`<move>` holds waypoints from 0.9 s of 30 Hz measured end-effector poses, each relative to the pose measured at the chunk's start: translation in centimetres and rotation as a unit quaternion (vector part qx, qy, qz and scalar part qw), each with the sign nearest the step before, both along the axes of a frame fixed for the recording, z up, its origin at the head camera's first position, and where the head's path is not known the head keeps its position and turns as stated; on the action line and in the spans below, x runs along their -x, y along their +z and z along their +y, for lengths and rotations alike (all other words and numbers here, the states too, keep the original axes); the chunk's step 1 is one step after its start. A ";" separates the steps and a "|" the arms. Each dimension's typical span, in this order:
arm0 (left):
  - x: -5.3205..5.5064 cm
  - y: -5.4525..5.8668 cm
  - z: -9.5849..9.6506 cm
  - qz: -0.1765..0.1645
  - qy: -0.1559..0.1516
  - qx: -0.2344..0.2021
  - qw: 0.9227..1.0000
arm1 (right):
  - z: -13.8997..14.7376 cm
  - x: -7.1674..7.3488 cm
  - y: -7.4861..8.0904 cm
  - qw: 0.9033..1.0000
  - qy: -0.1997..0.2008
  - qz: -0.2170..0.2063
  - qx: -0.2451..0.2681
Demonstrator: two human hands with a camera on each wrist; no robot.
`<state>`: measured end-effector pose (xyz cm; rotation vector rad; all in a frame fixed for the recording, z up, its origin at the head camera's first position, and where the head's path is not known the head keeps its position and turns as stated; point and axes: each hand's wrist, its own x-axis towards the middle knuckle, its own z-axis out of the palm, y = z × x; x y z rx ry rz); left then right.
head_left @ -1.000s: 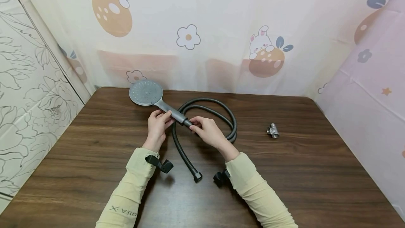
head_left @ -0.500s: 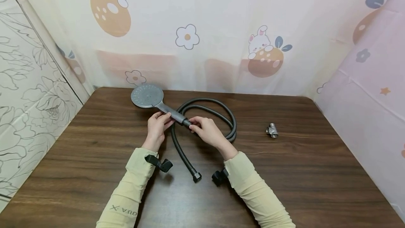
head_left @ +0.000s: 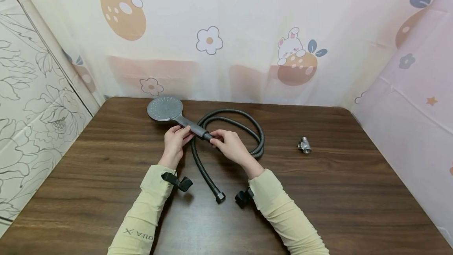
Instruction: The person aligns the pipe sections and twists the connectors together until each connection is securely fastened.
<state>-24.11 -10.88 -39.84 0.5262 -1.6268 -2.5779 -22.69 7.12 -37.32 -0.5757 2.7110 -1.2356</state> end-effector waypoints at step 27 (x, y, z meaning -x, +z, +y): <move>0.0 -0.5 -0.6 -0.020 0.026 -0.002 0.999 | -0.9 0.1 -0.5 0.999 -0.030 0.009 0.013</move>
